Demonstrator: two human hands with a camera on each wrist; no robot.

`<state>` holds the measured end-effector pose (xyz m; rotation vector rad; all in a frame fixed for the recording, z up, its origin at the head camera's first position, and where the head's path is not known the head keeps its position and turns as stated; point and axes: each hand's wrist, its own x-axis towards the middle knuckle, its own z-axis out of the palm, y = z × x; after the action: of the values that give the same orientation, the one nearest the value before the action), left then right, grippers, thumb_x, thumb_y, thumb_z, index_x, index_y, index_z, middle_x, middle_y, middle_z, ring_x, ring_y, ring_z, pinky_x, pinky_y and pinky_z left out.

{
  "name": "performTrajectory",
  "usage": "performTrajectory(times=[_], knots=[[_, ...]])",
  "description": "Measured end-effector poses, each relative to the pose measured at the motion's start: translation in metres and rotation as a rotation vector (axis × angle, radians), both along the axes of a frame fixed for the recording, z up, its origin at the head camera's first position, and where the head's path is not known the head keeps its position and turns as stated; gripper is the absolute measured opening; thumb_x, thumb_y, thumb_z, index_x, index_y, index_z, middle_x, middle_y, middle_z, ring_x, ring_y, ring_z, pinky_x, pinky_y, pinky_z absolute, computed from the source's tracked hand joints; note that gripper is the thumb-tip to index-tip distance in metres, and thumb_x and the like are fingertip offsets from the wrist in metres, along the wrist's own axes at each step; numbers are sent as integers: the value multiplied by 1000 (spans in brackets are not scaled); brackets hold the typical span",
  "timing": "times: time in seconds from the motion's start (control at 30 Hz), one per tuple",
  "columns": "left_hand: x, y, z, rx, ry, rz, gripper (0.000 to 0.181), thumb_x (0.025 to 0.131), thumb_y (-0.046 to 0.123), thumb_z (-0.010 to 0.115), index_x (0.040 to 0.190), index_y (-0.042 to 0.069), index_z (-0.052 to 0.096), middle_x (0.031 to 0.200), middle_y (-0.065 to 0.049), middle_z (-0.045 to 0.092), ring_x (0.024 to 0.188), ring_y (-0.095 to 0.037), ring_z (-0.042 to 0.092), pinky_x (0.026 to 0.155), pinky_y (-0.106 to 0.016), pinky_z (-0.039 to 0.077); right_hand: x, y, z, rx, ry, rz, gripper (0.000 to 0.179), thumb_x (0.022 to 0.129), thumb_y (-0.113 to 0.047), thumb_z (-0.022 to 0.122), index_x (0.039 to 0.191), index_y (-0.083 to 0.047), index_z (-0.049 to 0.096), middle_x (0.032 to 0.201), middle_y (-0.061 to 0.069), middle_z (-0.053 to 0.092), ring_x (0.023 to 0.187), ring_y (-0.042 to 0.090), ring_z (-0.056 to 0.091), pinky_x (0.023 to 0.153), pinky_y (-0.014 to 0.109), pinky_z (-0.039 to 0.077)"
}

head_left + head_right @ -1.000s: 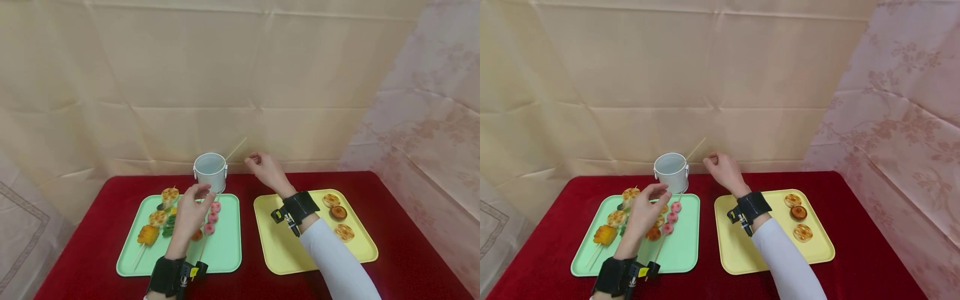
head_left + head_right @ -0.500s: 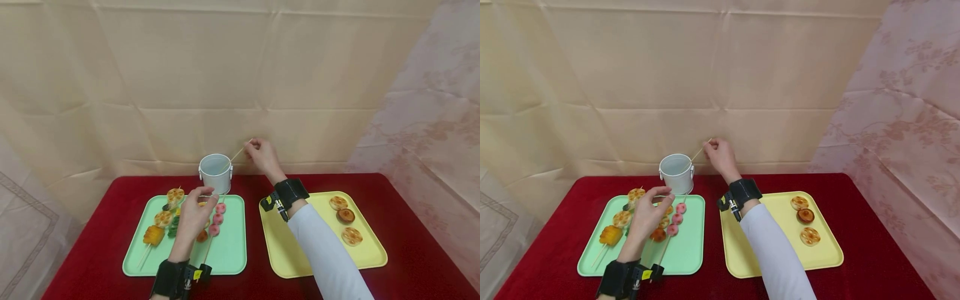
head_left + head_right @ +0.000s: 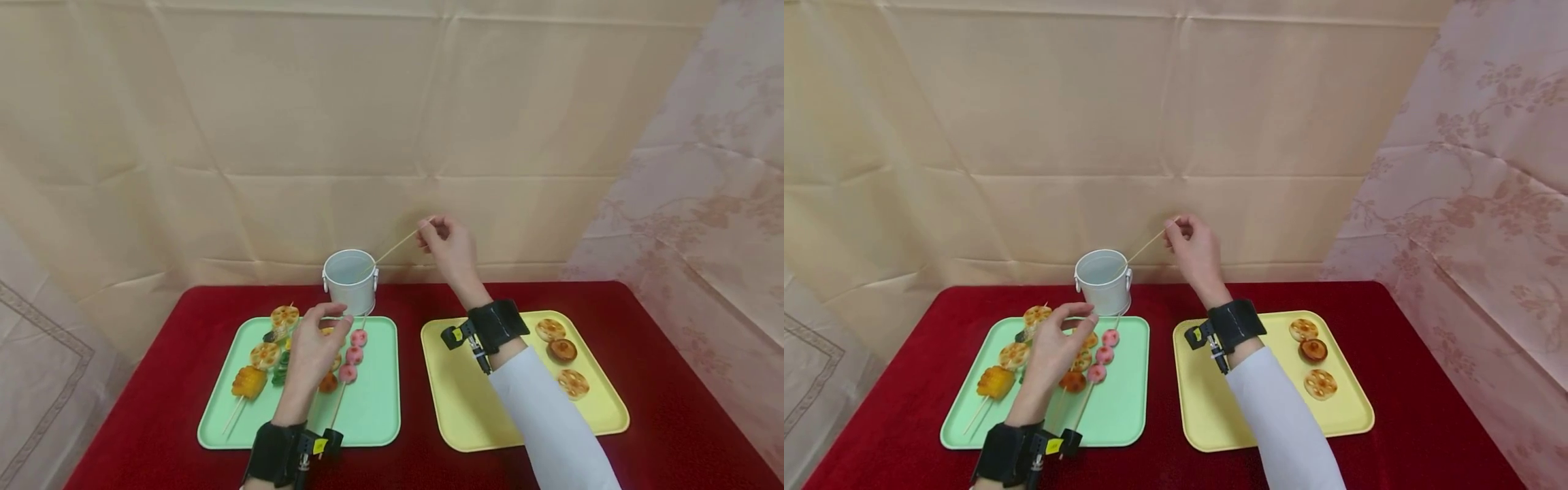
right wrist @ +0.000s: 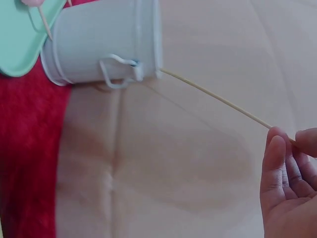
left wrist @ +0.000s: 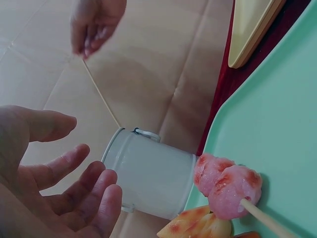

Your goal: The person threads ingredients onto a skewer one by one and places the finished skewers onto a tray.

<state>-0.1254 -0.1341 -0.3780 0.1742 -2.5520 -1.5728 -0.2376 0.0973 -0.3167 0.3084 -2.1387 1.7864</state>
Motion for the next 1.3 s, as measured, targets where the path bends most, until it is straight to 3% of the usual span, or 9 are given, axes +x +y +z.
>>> performTrajectory(times=[0.17, 0.43, 0.63, 0.73, 0.83, 0.9, 1.0, 1.07, 1.3], knots=[[0, -3, -1, 14, 6, -2, 35, 100, 26, 69, 129, 7, 67, 133, -14, 62, 114, -33, 61, 95, -47, 55, 18, 21, 5, -31, 37, -41, 22, 105, -20, 63, 111, 1, 65, 100, 17, 71, 83, 17, 69, 79, 23, 58], [-2, -6, -1, 31, 24, -10, 38, 100, 25, 69, 135, 9, 63, 133, -14, 63, 117, -33, 59, 97, -48, 53, 50, 52, -6, -203, -45, -65, 31, 105, -23, 63, 117, 4, 62, 99, 7, 72, 91, 21, 71, 87, 25, 57], [-4, 1, 0, 133, 38, -27, 44, 99, 21, 69, 140, 10, 56, 131, -14, 63, 117, -32, 61, 102, -47, 51, 73, 61, -23, -304, -161, -27, 21, 104, -17, 64, 114, 2, 61, 101, 9, 75, 90, 19, 73, 90, 27, 57], [-2, 8, -2, 281, 31, -55, 45, 101, 20, 68, 143, 12, 53, 128, -12, 63, 96, -29, 66, 80, -34, 57, 82, 58, -33, -327, -218, 23, 19, 104, -11, 63, 114, 4, 60, 101, 10, 75, 90, 19, 73, 89, 28, 57], [0, 17, -4, 456, 8, -70, 46, 101, 19, 68, 144, 11, 51, 123, -10, 63, 72, -21, 63, 50, -24, 44, 91, 53, -45, -342, -255, 76, 18, 103, -6, 63, 113, 8, 60, 99, 7, 76, 90, 18, 73, 88, 28, 58], [0, 25, -7, 590, 8, -74, 47, 101, 16, 67, 144, 6, 49, 122, -12, 61, 68, -18, 64, 46, -24, 46, 98, 48, -52, -373, -275, 120, 15, 103, -4, 62, 112, 8, 61, 98, 6, 75, 90, 17, 73, 87, 28, 58], [0, 36, -10, 729, 23, -87, 47, 102, 13, 65, 144, -1, 47, 124, -15, 63, 94, -19, 73, 73, -27, 59, 107, 39, -61, -432, -319, 173, 9, 103, -1, 61, 109, 5, 62, 98, 6, 74, 91, 16, 72, 88, 28, 58], [0, 40, -13, 835, 18, -122, 46, 104, 11, 62, 144, -5, 45, 126, -16, 63, 113, -26, 69, 96, -35, 56, 112, 33, -67, -475, -357, 192, 7, 102, 1, 60, 108, 4, 62, 98, 8, 74, 92, 16, 72, 88, 29, 58], [6, 46, -18, 1088, -74, -209, 45, 107, 13, 56, 146, -2, 40, 128, -14, 63, 123, -32, 64, 104, -42, 51, 125, 16, -82, -560, -475, 207, 11, 102, 2, 57, 112, 7, 57, 101, 9, 72, 97, 18, 72, 89, 28, 57]])
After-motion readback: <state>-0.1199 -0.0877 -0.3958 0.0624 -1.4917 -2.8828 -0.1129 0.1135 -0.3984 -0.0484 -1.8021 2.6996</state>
